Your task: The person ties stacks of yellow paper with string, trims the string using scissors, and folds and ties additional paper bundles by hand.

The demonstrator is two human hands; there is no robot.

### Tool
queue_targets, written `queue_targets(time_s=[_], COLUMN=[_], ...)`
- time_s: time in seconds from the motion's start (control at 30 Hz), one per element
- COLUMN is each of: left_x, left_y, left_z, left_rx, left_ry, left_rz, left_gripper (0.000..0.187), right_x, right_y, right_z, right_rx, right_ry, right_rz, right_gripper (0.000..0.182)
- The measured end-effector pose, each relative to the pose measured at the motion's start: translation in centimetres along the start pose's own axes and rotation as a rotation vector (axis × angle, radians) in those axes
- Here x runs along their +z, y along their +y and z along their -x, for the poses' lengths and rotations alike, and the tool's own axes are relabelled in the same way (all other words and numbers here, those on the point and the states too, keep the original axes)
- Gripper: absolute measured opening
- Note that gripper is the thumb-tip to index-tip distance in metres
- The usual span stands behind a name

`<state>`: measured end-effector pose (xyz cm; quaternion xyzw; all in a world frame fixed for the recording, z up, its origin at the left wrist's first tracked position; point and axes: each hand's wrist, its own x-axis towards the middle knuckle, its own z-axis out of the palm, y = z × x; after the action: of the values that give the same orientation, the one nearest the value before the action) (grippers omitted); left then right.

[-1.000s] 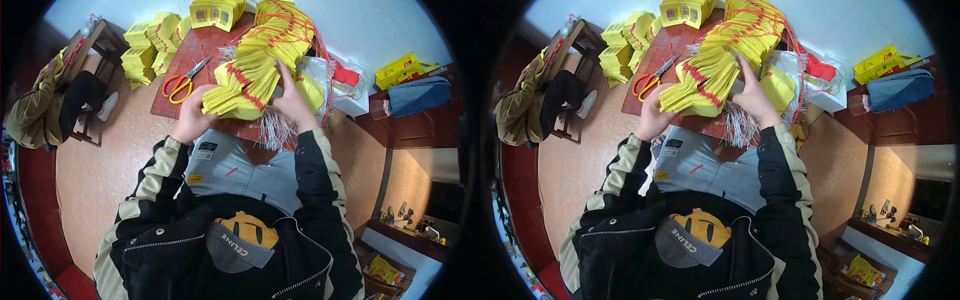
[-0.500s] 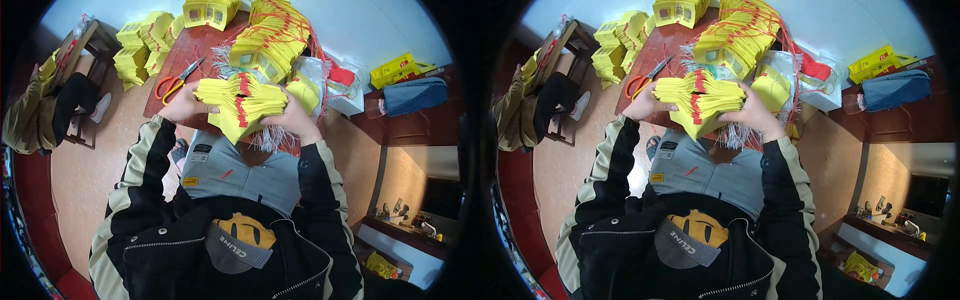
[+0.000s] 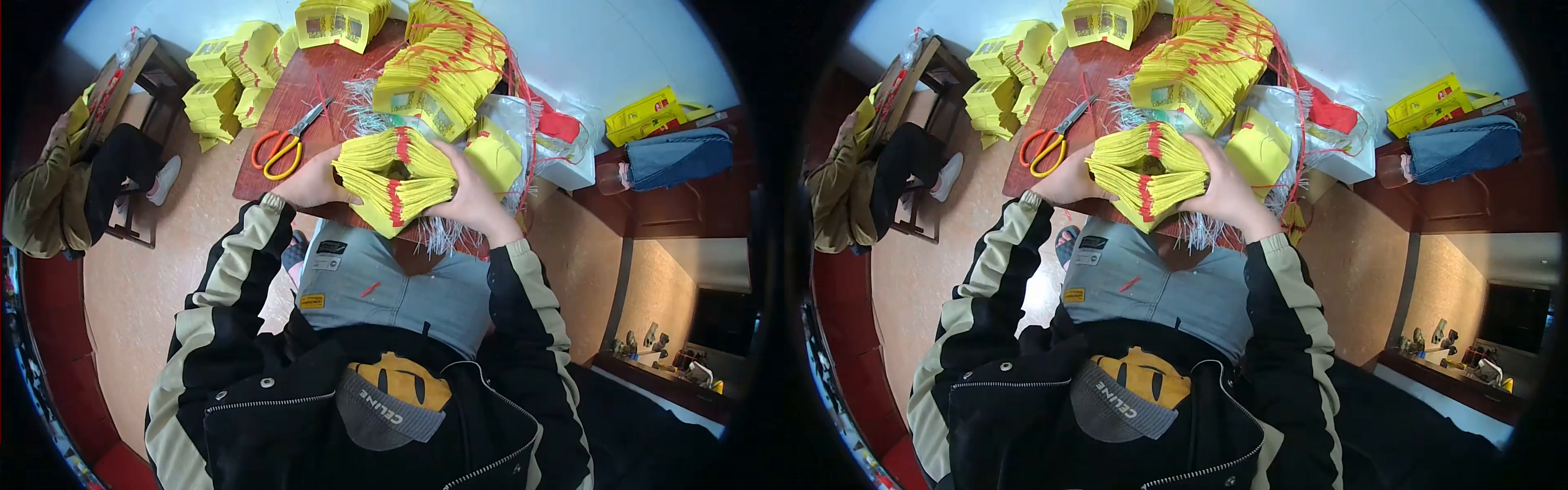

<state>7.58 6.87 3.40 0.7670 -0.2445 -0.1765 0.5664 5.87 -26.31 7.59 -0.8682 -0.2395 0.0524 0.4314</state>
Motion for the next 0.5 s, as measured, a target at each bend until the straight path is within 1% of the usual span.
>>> queue_targets(time_s=[0.03,0.07,0.13,0.17,0.23,0.27,0.33,0.37,0.43,0.47,0.5], left_x=[0.2,0.2,0.2,0.3,0.1,0.0,-0.1,-0.2,-0.4,-0.5,-0.5], left_y=[0.1,-0.3,-1.0,-0.8,-0.5,-0.3,0.1,0.2,0.5,0.9,1.3], left_z=[0.2,0.1,-0.1,-0.2,0.0,0.1,0.3,0.4,0.5,0.4,0.5], left_rx=[-0.002,0.0,-0.007,-0.013,-0.007,-0.001,-0.011,-0.019,-0.024,-0.024,-0.022], left_ry=[0.008,0.006,0.011,0.016,0.004,-0.005,0.003,0.008,0.006,0.002,0.0], left_rz=[-0.014,-0.045,-0.039,-0.033,-0.047,-0.061,-0.072,-0.082,-0.116,-0.148,-0.149], left_gripper=[0.09,0.084,0.083,0.082,0.082,0.082,0.084,0.085,0.088,0.091,0.091], right_x=[-0.2,-0.3,-0.5,-0.5,-0.4,-0.4,-0.6,-0.5,-0.4,-0.4,-0.5], right_y=[-0.9,-1.5,-2.4,-2.5,-2.6,-2.9,-3.5,-3.4,-2.9,-2.7,-2.4], right_z=[0.0,-0.1,-0.6,-0.8,-1.1,-1.1,-1.2,-1.2,-1.1,-1.0,-1.0], right_rx=[-0.081,-0.078,-0.191,-0.19,-0.261,-0.263,-0.232,-0.235,-0.27,-0.27,-0.266], right_ry=[0.018,0.015,-0.081,-0.08,-0.074,-0.076,-0.079,-0.08,-0.092,-0.09,-0.106], right_rz=[0.148,0.145,0.274,0.275,0.292,0.29,0.27,0.267,0.351,0.35,0.379], right_gripper=[0.103,0.103,0.093,0.093,0.079,0.079,0.07,0.07,0.063,0.063,0.057])
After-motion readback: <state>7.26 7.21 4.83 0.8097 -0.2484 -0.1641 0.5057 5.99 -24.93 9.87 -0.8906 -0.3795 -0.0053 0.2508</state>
